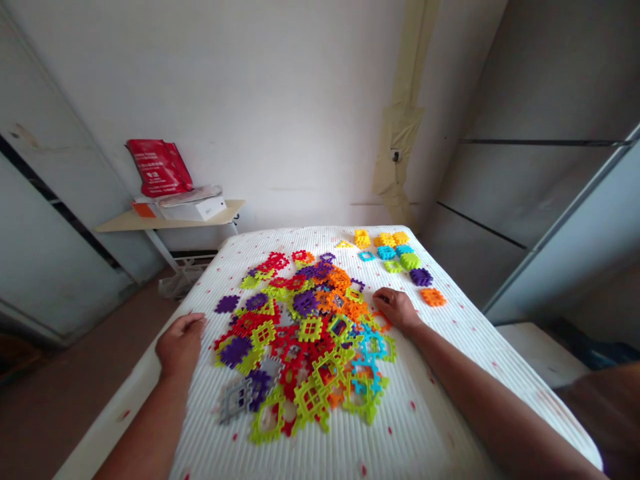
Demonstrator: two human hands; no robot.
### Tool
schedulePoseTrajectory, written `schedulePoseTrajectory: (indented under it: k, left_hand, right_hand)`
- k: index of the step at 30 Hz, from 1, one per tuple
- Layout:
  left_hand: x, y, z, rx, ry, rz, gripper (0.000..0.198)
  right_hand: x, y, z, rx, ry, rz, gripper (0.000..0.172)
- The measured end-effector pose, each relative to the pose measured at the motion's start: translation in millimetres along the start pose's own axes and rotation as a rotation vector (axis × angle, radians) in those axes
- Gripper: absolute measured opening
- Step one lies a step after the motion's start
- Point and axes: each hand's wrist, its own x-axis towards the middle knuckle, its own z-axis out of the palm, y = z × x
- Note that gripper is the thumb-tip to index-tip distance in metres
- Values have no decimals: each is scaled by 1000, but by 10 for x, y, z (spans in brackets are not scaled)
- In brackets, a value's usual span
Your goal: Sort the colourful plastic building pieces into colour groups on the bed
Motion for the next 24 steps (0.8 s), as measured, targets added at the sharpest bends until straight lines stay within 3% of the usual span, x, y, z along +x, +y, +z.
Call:
schedulePoseTrajectory:
  k: [9, 14, 19, 24]
  left_hand:
    - [101, -107, 29, 73, -8, 0, 24]
    - [113, -110, 17, 88, -12, -5, 24]
    - [113, -108, 29, 98, -9, -7, 22]
    - [109, -128, 45, 107, -30, 15, 25]
  right_hand:
    - [20, 50, 28, 84, -12, 47, 20]
    - [-27, -38, -209, 387, -226, 114, 24]
    - [-275, -294, -465, 317, -395, -159, 28]
    - [-444, -576, -490, 81, -496, -432, 32]
